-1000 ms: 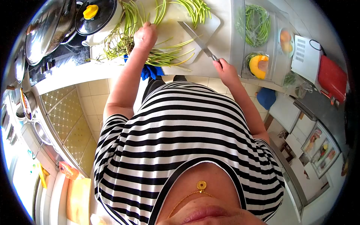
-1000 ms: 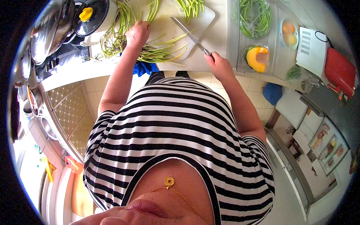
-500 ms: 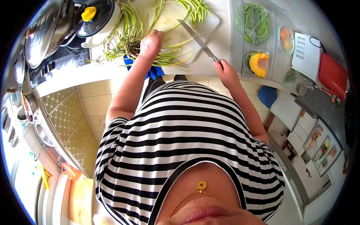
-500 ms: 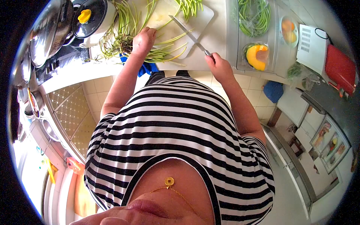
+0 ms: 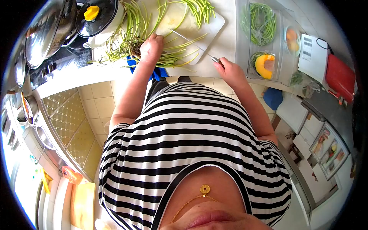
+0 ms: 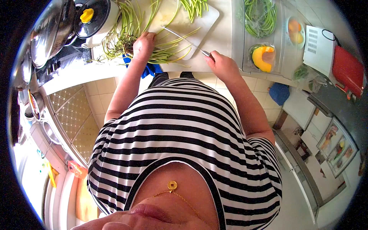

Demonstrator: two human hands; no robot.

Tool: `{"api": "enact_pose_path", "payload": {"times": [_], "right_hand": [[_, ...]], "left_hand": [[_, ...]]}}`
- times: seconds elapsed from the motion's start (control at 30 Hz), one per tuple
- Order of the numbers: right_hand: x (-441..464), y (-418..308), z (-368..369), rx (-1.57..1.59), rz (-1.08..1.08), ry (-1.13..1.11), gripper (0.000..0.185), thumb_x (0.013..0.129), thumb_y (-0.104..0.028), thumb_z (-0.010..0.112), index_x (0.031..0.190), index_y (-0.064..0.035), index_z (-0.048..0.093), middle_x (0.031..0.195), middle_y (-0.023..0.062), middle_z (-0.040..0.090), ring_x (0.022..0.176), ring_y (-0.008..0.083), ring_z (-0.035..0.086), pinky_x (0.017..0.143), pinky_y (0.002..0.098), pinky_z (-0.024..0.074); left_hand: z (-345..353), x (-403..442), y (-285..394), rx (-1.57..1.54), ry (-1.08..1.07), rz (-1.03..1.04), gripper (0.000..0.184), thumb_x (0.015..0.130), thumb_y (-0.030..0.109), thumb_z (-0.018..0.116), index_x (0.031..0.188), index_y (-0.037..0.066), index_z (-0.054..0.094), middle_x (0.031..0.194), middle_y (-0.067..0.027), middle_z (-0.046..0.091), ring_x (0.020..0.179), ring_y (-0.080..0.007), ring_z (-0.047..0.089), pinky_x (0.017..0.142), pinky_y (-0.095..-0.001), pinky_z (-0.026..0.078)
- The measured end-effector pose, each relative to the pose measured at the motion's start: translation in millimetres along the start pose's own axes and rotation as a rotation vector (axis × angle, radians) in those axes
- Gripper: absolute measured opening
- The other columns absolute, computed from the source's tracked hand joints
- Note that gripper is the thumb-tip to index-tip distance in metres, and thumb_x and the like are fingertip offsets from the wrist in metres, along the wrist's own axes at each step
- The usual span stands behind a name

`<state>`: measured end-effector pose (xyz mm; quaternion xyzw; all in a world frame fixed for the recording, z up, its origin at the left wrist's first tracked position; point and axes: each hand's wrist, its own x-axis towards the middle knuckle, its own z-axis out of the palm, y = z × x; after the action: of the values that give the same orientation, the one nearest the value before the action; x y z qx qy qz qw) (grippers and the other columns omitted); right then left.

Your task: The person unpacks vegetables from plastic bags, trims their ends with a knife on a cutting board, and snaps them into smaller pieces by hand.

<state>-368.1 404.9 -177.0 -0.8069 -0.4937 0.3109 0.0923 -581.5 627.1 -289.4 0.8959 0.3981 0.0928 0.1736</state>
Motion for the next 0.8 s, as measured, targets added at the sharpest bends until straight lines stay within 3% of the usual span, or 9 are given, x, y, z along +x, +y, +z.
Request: {"api": "enact_pose_path", "payload": {"times": [0.23, 0.3, 0.43, 0.5, 0.53, 0.73, 0.8], "right_hand": [[20, -1, 11, -0.075, -0.006, 0.009, 0.035, 0.091, -0.041, 0.050, 0.085, -0.0061, 0.050, 0.071, 0.0173, 0.061, 0.067, 0.0396, 0.059, 0.058, 0.0487, 0.0442], [22, 4, 10, 0.093, 0.024, -0.007, 0.036, 0.091, -0.042, 0.051, 0.088, -0.0065, 0.052, 0.071, 0.0178, 0.060, 0.067, 0.0390, 0.059, 0.059, 0.0470, 0.0441], [23, 21, 9, 0.185, 0.106, 0.032, 0.036, 0.091, -0.042, 0.051, 0.091, -0.0067, 0.054, 0.070, 0.0181, 0.059, 0.066, 0.0375, 0.058, 0.058, 0.0442, 0.0440], [26, 28, 5, 0.242, 0.187, 0.102, 0.035, 0.092, -0.042, 0.050, 0.093, -0.0067, 0.056, 0.069, 0.0177, 0.059, 0.065, 0.0360, 0.058, 0.058, 0.0414, 0.0443], [28, 32, 5, 0.241, 0.187, 0.102, 0.035, 0.092, -0.042, 0.050, 0.093, -0.0067, 0.056, 0.069, 0.0177, 0.059, 0.065, 0.0360, 0.058, 0.058, 0.0414, 0.0443], [25, 21, -2, 0.297, 0.225, 0.111, 0.035, 0.091, -0.040, 0.052, 0.092, -0.0058, 0.056, 0.067, 0.0156, 0.058, 0.060, 0.0322, 0.056, 0.058, 0.0384, 0.0439], [21, 15, -1, 0.322, 0.191, 0.148, 0.034, 0.091, -0.039, 0.053, 0.092, -0.0054, 0.055, 0.065, 0.0152, 0.056, 0.058, 0.0305, 0.054, 0.056, 0.0378, 0.0430]], "left_hand": [[-6, -1, 2, 0.073, -0.056, 0.059, 0.014, 0.084, 0.023, 0.055, 0.092, 0.014, 0.064, 0.089, -0.0072, 0.062, 0.077, -0.0302, 0.063, 0.065, -0.0398, 0.052], [-10, -4, 0, 0.117, -0.127, 0.090, 0.015, 0.086, 0.025, 0.055, 0.089, 0.014, 0.064, 0.088, -0.0078, 0.062, 0.076, -0.0303, 0.063, 0.063, -0.0399, 0.052], [-18, 0, -4, 0.057, -0.065, 0.141, 0.011, 0.083, 0.021, 0.056, 0.079, 0.012, 0.060, 0.080, -0.0093, 0.060, 0.070, -0.0298, 0.063, 0.059, -0.0400, 0.052], [-14, 14, -13, 0.050, 0.081, 0.060, 0.016, 0.085, 0.025, 0.055, 0.081, 0.011, 0.061, 0.082, -0.0112, 0.061, 0.070, -0.0316, 0.063, 0.060, -0.0413, 0.052], [-28, 23, -4, 0.104, 0.027, -0.065, 0.019, 0.085, 0.028, 0.054, 0.082, 0.011, 0.062, 0.083, -0.0122, 0.061, 0.070, -0.0331, 0.063, 0.061, -0.0429, 0.052], [-13, 45, -18, 0.153, 0.000, -0.073, 0.022, 0.084, 0.029, 0.055, 0.084, 0.008, 0.062, 0.090, -0.0135, 0.062, 0.074, -0.0337, 0.064, 0.063, -0.0435, 0.052], [-23, 47, -10, 0.156, -0.001, -0.188, 0.022, 0.081, 0.028, 0.055, 0.081, 0.008, 0.062, 0.090, -0.0132, 0.062, 0.076, -0.0334, 0.064, 0.065, -0.0430, 0.053]]}}
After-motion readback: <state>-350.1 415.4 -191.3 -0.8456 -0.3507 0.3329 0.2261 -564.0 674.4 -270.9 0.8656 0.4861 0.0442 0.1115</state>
